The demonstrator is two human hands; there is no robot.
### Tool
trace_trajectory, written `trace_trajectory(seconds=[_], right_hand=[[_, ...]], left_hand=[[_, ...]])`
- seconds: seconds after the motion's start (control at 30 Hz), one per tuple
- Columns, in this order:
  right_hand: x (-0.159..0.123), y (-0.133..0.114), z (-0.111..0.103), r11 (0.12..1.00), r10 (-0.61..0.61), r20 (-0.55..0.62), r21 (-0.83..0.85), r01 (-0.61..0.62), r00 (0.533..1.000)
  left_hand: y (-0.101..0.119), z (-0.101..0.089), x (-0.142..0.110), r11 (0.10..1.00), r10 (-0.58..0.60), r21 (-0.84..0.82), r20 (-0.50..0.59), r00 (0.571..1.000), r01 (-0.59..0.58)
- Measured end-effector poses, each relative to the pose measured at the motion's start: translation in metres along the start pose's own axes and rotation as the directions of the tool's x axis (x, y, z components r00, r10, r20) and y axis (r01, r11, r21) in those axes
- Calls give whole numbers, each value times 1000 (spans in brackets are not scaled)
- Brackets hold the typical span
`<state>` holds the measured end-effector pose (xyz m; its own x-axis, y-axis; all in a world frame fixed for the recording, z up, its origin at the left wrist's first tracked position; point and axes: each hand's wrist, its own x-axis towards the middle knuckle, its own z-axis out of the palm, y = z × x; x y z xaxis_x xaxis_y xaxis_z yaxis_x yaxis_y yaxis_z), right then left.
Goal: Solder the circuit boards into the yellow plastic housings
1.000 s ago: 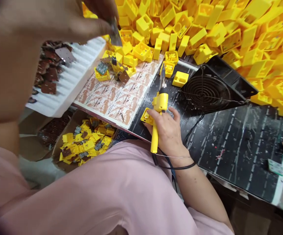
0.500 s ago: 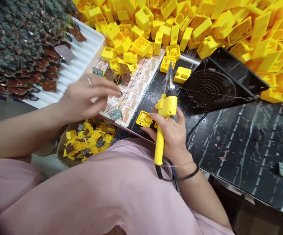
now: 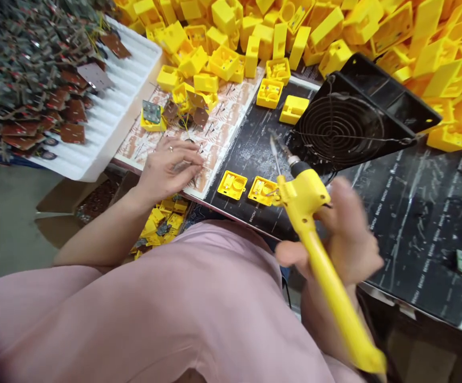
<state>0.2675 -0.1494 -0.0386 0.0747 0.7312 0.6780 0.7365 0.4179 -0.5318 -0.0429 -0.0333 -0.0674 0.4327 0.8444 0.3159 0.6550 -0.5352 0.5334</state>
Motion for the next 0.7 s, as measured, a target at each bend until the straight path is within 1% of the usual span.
trace_trajectory(seconds=[0.03, 0.07, 0.1, 0.17, 0.2, 0.23, 0.27, 0.33, 0.4, 0.47, 0.53, 0.63, 0.67, 0.7], right_hand=[[0, 3, -1, 1000, 0, -105, 8, 1, 994], [2, 6, 0, 1000, -6, -206, 26, 12, 978], [5, 9, 2, 998, 15, -293, 59, 3, 956], [12, 14, 9, 982, 120, -395, 181, -51, 911], [15, 16, 12, 967, 171, -424, 246, -69, 889], [16, 17, 14, 953, 200, -436, 293, -72, 878], [16, 16, 14, 946, 210, -422, 316, -74, 882], [12, 13, 10, 947, 198, -334, 306, -93, 922], [4, 8, 2, 956, 144, -195, 279, -86, 970], [-1, 6, -7, 962, 69, -47, 269, -54, 997], [-2, 5, -12, 961, -61, 62, 273, 42, 996], [3, 6, -12, 933, -244, 158, 307, 187, 957], [4, 6, -11, 926, -269, 182, 317, 202, 946], [4, 6, -9, 927, -268, 211, 322, 192, 940]], left_hand=[[2, 1, 0, 999, 24, -38, 22, 999, -23], [6, 2, 0, 997, 44, -67, 44, 998, -41], [9, 3, 0, 994, 58, -91, 63, 996, -52], [18, 4, 3, 991, 56, -128, 95, 994, -44], [22, 4, 4, 989, 45, -143, 111, 993, -29], [26, 4, 6, 988, 32, -152, 129, 991, -12], [29, 3, 8, 988, 20, -151, 150, 988, 3], [34, 1, 11, 992, 3, -125, 188, 982, 20], [38, -1, 13, 997, 7, -77, 217, 976, 10], [40, -1, 15, 999, 28, -21, 243, 970, -24], [42, -1, 17, 997, 61, 29, 267, 962, -71], [43, -2, 22, 985, 100, 104, 306, 947, -137], [44, -3, 23, 979, 110, 129, 320, 941, -159], [44, -4, 25, 972, 121, 150, 336, 934, -180]])
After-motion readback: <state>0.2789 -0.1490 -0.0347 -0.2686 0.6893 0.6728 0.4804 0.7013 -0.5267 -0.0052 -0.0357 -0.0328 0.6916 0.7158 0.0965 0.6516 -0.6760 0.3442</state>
